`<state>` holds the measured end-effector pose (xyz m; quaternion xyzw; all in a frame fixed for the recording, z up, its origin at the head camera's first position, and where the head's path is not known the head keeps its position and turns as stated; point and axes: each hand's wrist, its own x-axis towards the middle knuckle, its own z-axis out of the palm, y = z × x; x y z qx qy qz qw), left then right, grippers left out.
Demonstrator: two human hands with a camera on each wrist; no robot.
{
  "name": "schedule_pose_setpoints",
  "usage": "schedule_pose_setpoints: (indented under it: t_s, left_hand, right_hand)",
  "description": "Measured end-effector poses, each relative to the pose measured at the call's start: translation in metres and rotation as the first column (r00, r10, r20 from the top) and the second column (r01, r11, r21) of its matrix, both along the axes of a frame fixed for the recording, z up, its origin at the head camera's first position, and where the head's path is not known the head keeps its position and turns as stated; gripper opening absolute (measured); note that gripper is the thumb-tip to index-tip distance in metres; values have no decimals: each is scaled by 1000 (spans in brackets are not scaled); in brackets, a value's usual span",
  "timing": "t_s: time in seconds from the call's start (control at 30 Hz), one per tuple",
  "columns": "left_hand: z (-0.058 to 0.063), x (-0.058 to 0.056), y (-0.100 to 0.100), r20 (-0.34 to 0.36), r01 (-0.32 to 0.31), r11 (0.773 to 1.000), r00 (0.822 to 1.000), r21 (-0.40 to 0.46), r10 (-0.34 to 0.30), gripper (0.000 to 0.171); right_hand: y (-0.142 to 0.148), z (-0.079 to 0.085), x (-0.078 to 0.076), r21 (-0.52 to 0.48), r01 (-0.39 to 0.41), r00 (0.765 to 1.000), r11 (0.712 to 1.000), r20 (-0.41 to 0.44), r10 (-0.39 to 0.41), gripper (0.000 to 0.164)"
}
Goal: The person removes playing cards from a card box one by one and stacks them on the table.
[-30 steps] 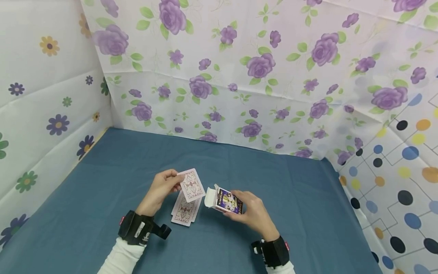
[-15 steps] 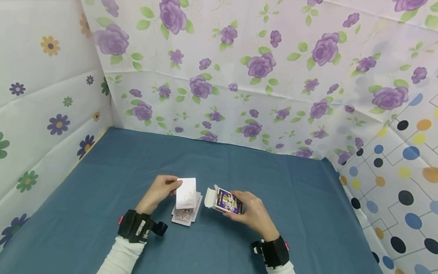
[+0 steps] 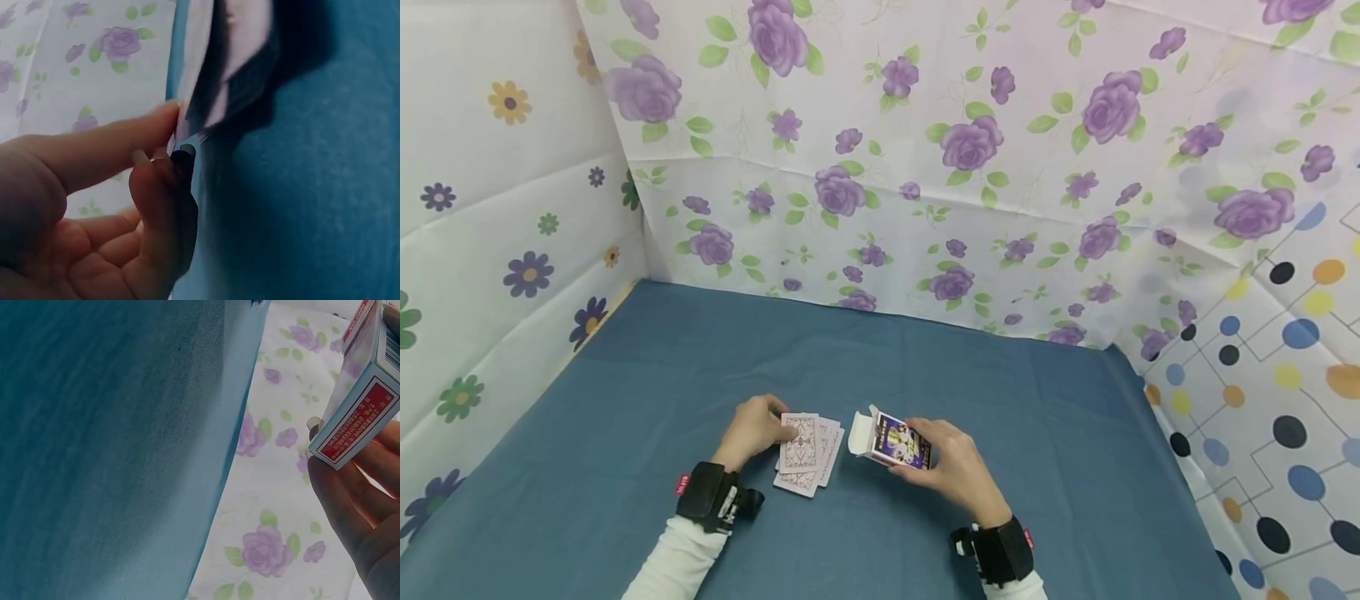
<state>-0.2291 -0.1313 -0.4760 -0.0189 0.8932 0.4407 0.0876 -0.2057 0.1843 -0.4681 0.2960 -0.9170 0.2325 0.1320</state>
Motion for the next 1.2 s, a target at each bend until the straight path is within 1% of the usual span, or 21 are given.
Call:
schedule_pose_setpoints:
  t_s: [0.13,0.27,0.37,0.43,0.5,0.6,0.73,0.8,0.9,0.97,1.07,1.1,1.13,1.2]
  left_hand:
    - [1,0,2,-45,18,1000,999,-4,-18,35]
    - [1,-1,1,-71,61,995,996,77,-56,29]
    - [0,-3,0,-61,90,984,995,151,-82,28]
    - [-2,-4,0,-51,101,981,994,166,-94,28]
    - [-3,-4,2,-45,93,983,995,158,-87,29]
    - [-7,-3,5,-70,78,992,995,98,-71,32]
    - [-10,-2,11,-102,24,1000,995,20,-22,43]
    - [-9,0,14,-104,-7,1000,995,1,7,48]
    - [-8,1,16,-107,-53,998,993,-30,49,51]
    - [-8,1,17,-108,-70,996,992,-54,64,52]
    - [-7,1,18,-114,-77,993,991,-91,66,51]
    - [-6,1,19,-126,-75,992,990,-101,62,49]
    - [-4,2,20,-144,-69,992,988,-102,54,47]
    - [3,4,22,-204,-48,996,978,-69,33,39]
  right_hand:
    - [0,0,0,0,-1,1000,1000,1,1,66]
    - [0,0,0,-2,-1,1000,1000,-1,1,66]
    - [0,0,0,-3,-3,1000,1000,-1,3,66]
    - [-1,-1,0,-3,-5,1000,1000,-3,5,65]
    - [-1,-1,0,0,-7,1000,1000,-6,7,65]
    - [-2,-2,0,2,-9,1000,1000,-6,9,64]
    - [-3,-2,0,-2,-8,1000,1000,-1,8,63]
    - [-3,-2,0,-5,-7,1000,1000,-1,7,64]
    - [-2,-2,0,-2,-8,1000,1000,-4,8,64]
    - [-2,-2,0,2,-7,1000,1000,-3,7,65]
    - [-2,-2,0,4,-6,1000,1000,-1,6,65]
    - [-2,-2,0,4,-5,1000,1000,0,5,65]
    - [-3,-2,0,4,-3,1000,1000,2,3,65]
    - [-3,-2,1,4,-3,1000,1000,5,3,66]
